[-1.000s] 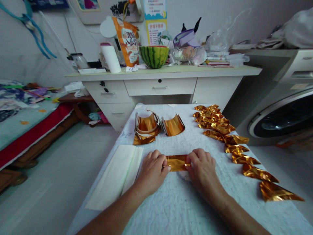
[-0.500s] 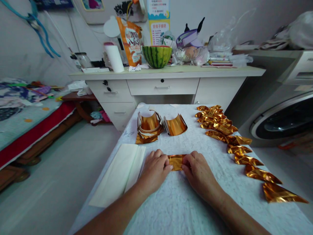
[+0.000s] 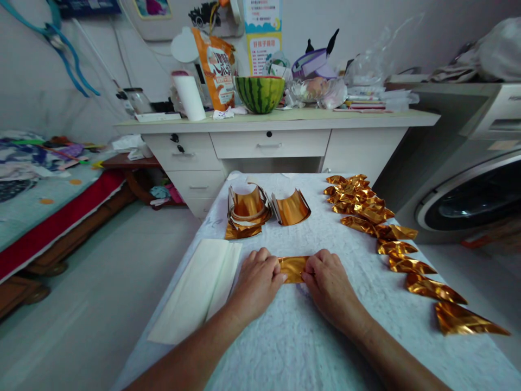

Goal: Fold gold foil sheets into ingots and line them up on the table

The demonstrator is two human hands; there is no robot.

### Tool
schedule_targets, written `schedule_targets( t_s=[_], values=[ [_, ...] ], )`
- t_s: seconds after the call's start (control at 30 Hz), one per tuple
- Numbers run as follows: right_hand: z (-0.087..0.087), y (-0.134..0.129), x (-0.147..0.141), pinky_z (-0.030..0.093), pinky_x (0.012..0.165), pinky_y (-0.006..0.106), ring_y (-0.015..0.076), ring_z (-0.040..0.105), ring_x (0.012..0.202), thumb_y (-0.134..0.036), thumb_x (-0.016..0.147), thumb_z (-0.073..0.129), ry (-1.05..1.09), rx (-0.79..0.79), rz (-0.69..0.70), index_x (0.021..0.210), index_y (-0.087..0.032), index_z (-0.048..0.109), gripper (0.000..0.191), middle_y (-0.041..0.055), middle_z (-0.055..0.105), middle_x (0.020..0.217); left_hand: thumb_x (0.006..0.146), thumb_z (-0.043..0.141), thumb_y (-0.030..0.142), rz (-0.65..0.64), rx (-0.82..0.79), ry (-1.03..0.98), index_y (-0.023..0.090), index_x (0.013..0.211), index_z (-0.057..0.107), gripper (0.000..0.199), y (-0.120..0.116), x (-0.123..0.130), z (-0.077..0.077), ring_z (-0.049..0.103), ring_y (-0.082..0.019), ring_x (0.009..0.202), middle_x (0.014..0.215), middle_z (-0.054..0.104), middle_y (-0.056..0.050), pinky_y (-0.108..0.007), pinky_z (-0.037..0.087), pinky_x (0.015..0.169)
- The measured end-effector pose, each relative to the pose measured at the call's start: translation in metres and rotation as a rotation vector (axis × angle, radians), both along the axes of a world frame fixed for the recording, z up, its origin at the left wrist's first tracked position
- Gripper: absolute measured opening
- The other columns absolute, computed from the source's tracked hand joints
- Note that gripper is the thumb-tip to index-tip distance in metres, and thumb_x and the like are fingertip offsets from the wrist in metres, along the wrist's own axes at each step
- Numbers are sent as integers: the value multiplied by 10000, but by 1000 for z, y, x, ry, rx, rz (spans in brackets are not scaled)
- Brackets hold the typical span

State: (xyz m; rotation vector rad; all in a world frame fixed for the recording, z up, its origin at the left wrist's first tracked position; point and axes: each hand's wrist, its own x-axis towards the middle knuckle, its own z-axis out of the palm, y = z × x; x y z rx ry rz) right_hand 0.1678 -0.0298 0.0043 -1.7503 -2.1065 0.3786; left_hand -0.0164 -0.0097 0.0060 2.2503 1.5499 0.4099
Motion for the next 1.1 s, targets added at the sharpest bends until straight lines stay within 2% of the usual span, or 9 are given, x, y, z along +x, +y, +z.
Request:
schedule_targets(
  t_s=[0.27,0.43,0.53,0.7,0.93,1.1],
  values=[
    [-6,0,0,390,755,331,223,483,827,-129,854,547,-8,25,-8,769,-191,605,120,69,555,878,848,615,259,6,15,2,209,742,537,141,-2,1,1,491,-213,904,886,532,-19,-317,375,774],
    [-5,-3,-4,383,756,339,230,479,845,-113,841,538,-34,48,-34,867,-196,589,101,69,561,915,838,623,252,2,27,12,209,739,533,140,-2,0,0,494,-211,895,877,528,-17,-315,372,768],
    [-1,-5,-10,384,755,351,238,480,856,-192,870,538,-92,71,-54,885,-196,573,39,78,561,929,837,628,251,10,30,10,210,740,535,140,-1,1,-1,496,-208,887,872,530,-13,-312,371,765],
    [3,-4,-20,383,733,384,270,480,853,-412,878,560,-204,96,-95,887,-192,562,220,97,560,905,835,635,250,12,14,2,212,732,530,152,-2,1,1,497,-205,881,865,532,-8,-309,368,760],
    [3,-6,-18,377,743,385,267,489,866,-333,864,570,-195,102,-82,1001,-205,558,188,91,561,945,839,596,203,-5,8,-35,223,787,530,86,-2,-2,-2,493,-208,920,915,532,-9,-313,378,802],
    [1,-9,-6,388,770,398,277,501,922,-286,854,568,-165,115,-94,1225,-227,522,378,97,553,1033,827,589,188,-1,-6,-54,229,810,508,92,-2,-3,0,492,-210,942,938,542,-3,-319,377,824]
  ],
)
